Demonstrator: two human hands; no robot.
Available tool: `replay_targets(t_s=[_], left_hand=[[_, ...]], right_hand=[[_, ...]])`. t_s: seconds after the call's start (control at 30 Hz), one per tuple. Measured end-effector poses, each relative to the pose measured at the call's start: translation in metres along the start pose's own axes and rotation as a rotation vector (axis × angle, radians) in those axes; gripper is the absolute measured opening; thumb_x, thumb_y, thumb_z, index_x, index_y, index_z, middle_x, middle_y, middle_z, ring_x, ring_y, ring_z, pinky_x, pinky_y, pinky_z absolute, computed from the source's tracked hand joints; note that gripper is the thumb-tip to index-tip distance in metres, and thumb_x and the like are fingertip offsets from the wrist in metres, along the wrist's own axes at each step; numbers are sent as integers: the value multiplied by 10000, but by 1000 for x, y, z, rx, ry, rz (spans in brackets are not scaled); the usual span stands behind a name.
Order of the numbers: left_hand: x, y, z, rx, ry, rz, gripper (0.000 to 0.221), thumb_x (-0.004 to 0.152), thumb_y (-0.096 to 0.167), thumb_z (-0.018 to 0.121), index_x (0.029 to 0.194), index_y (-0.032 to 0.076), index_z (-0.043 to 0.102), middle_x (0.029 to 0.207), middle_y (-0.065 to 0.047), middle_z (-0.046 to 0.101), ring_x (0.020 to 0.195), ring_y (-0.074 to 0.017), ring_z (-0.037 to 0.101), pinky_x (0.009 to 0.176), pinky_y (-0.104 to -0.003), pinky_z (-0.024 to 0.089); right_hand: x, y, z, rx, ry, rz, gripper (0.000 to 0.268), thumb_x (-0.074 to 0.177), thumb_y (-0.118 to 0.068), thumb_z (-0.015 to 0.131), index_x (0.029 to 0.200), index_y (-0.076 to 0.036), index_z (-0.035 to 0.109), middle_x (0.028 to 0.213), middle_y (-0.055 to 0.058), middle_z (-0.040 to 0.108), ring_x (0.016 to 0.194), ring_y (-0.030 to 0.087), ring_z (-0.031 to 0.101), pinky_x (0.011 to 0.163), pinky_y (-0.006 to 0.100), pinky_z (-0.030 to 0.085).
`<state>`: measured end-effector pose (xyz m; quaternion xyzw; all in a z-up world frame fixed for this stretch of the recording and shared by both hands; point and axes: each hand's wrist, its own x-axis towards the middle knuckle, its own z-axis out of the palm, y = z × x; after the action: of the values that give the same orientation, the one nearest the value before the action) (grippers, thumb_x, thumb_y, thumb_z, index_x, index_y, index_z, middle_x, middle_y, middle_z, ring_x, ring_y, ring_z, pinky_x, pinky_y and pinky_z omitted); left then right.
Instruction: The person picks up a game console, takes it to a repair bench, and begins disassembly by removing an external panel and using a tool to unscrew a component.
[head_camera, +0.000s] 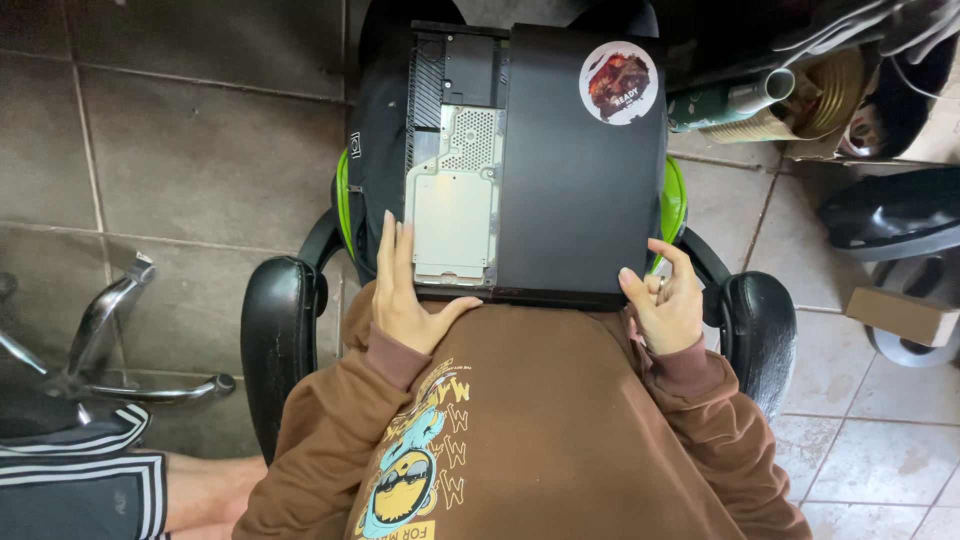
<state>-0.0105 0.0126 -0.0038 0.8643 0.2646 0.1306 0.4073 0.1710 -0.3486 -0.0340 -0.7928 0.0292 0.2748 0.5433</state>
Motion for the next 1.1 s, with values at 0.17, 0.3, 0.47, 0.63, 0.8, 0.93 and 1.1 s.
replay_targets(t_s=[0.17,0.3,0.47,0.63,0.8,0.93,1.1], left_hand=[[-19,-32,6,-194,117,-304,1242,527,362,1172,1562,47,562,1316,-110,653,1209,-287,742,1083,-317,624],[-17,-49,11,-152,0,-420,1123,455,508,1166,1418,151,710,1187,-30,783,1117,-222,795,1019,-331,645],[-11,-35,-3,-193,-107,-518,1105,529,534,1135,1471,189,672,1246,-72,819,1194,-284,786,1073,-417,607],[16,-14,-43,-28,-341,-416,1155,564,654,1068,1506,118,667,1296,-142,782,1240,-351,766,1105,-495,596],[26,-26,-29,-27,-371,-402,1072,841,592,898,1753,287,427,1332,-139,756,1281,-353,741,1136,-520,588],[24,-44,-16,22,-423,-447,990,903,682,702,1766,335,363,1578,-135,643,1442,-353,633,1194,-510,504],[18,-70,2,81,-382,-424,993,891,680,700,1773,401,338,1553,-79,665,1459,-326,636,1146,-492,540]], right_hand=[[0,0,-2,-226,-81,-67,477,1105,-214,723,1548,-78,609,563,40,644,425,98,612,339,226,456],[-16,-30,15,-149,-32,-88,507,1118,-181,691,1607,-99,584,539,46,623,395,108,588,361,212,469],[-20,-62,24,-51,-45,-123,548,1125,-139,644,1650,-33,527,490,77,569,367,129,566,335,219,456],[-2,-105,2,-869,-116,-55,831,964,-491,782,1681,-146,540,655,93,781,740,412,797,859,544,595],[21,-165,1,-1127,156,-576,582,942,-576,799,1480,-368,723,645,-130,722,611,183,737,668,374,591],[41,-274,31,-1054,199,-1032,354,1039,-415,834,1347,-241,811,779,-123,688,654,141,664,616,322,499],[57,-356,76,-907,213,-1240,538,1127,-356,783,1595,-126,650,818,-100,684,682,120,664,672,302,546]])
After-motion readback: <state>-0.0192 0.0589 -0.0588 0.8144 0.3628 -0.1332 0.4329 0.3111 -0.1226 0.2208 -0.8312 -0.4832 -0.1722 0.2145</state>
